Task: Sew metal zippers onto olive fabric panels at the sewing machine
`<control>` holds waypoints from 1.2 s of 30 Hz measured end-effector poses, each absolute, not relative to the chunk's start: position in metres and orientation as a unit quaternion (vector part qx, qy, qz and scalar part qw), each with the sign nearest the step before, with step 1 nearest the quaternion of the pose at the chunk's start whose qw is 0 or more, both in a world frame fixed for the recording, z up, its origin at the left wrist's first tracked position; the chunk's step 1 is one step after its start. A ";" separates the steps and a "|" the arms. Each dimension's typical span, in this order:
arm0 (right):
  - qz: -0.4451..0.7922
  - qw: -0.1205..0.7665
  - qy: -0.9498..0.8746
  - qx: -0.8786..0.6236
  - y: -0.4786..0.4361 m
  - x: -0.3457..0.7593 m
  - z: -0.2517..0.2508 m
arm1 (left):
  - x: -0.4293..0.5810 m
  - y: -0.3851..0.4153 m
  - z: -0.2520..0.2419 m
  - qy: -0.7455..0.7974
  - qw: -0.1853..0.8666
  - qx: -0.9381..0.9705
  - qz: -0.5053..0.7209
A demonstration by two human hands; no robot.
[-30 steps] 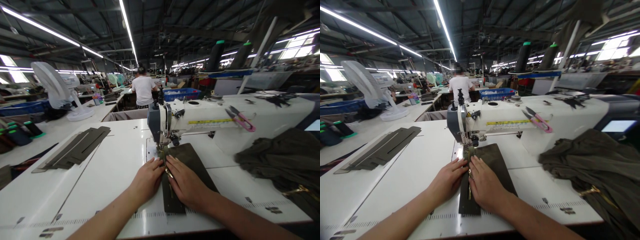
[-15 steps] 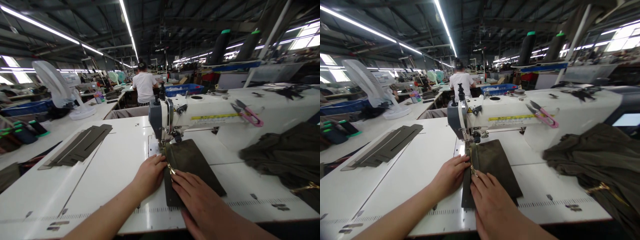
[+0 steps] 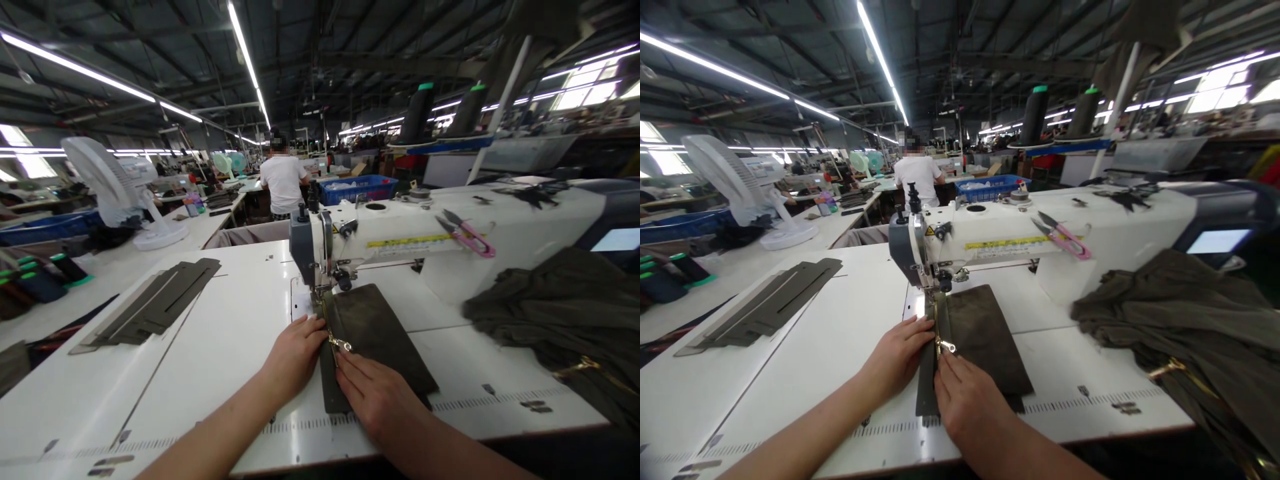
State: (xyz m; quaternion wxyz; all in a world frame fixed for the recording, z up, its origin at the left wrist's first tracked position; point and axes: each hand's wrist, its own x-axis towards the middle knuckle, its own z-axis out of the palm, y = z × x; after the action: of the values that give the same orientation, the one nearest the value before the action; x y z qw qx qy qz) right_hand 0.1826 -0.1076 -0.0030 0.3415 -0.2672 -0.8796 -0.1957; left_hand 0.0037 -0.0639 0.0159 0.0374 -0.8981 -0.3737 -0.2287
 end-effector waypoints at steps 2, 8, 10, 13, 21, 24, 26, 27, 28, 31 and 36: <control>-0.197 0.350 -0.874 -0.273 -0.108 0.181 -0.006 | 0.004 -0.064 0.016 -0.369 0.038 -0.901 -0.224; -0.190 0.369 -0.860 -0.296 -0.106 0.176 -0.010 | 0.004 -0.061 0.017 -0.368 0.043 -0.907 -0.201; -0.188 0.371 -0.858 -0.301 -0.105 0.175 -0.011 | 0.004 -0.059 0.017 -0.368 0.045 -0.907 -0.198; -0.194 0.368 -0.856 -0.307 -0.103 0.175 -0.015 | 0.004 -0.055 0.017 -0.362 0.046 -0.909 -0.204; -0.232 0.381 -0.830 -0.336 -0.090 0.168 -0.017 | 0.003 -0.044 0.019 -0.349 0.066 -0.907 -0.226; -0.235 0.383 -0.829 -0.333 -0.084 0.166 -0.017 | 0.002 -0.039 0.020 -0.348 0.065 -0.907 -0.230; -0.239 0.384 -0.828 -0.332 -0.081 0.166 -0.016 | 0.001 -0.039 0.018 -0.341 0.068 -0.906 -0.239; -0.239 0.383 -0.828 -0.332 -0.080 0.166 -0.016 | 0.000 -0.040 0.017 -0.335 0.071 -0.906 -0.247; -0.237 0.383 -0.829 -0.332 -0.080 0.167 -0.016 | 0.000 -0.041 0.016 -0.330 0.074 -0.905 -0.256; -0.223 0.373 -0.837 -0.333 -0.078 0.168 -0.013 | 0.000 -0.044 0.013 -0.318 0.080 -0.903 -0.278; -0.208 0.338 -0.853 -0.337 -0.073 0.168 -0.010 | 0.001 -0.039 0.013 -0.310 0.079 -0.904 -0.284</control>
State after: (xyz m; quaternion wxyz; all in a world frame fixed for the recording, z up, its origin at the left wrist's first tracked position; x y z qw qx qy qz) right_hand 0.1678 -0.0734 -0.0101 0.3382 -0.3373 -0.8535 -0.2083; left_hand 0.0011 -0.0389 0.0130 0.0792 -0.9039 -0.3098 -0.2839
